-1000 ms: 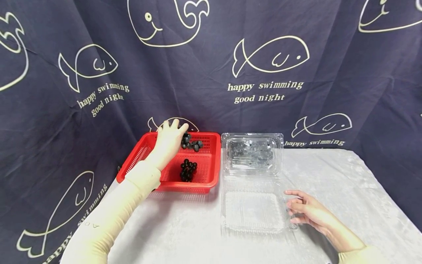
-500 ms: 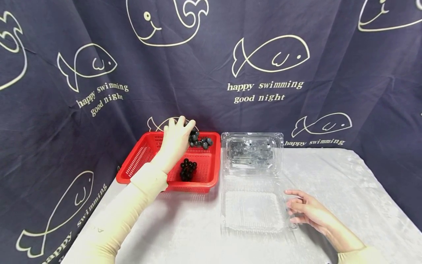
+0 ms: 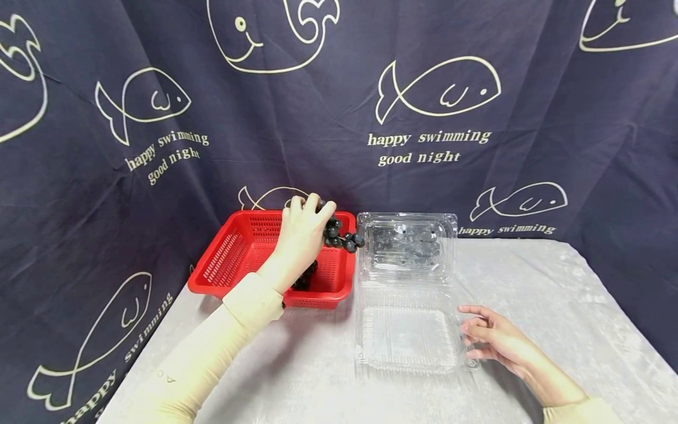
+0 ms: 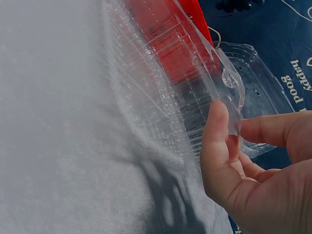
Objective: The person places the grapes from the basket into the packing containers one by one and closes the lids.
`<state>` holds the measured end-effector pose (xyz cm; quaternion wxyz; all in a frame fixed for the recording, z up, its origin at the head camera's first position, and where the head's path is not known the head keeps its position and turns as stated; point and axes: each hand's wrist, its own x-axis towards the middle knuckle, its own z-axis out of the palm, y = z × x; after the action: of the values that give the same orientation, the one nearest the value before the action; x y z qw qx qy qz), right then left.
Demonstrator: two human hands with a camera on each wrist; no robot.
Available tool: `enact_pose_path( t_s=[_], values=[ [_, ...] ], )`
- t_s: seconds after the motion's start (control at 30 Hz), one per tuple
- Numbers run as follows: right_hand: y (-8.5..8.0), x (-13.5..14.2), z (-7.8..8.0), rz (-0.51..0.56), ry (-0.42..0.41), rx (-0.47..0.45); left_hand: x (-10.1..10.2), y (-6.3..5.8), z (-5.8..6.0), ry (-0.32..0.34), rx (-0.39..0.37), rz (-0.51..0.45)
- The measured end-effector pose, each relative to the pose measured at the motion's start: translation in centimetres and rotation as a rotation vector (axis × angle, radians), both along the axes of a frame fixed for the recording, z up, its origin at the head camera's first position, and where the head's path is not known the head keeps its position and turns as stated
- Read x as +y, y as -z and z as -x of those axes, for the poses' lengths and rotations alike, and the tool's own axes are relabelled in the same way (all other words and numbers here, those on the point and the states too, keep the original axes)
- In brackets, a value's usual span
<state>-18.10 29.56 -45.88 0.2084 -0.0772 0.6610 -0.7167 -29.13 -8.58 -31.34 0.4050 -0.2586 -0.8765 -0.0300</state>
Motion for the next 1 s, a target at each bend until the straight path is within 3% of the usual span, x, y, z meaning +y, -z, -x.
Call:
enact_pose_path(
  t_s=[0.57,1.0],
  values=[
    [-0.1,-0.2,-0.1,0.001,-0.003,0.005,2.6,0.2,-2.3,0.072,0.065,-0.001],
    [-0.2,-0.6,-0.1,-0.004,0.009,-0.011,4.7,1.3,-3.4,0.126,0.042,-0.014]
  ],
)
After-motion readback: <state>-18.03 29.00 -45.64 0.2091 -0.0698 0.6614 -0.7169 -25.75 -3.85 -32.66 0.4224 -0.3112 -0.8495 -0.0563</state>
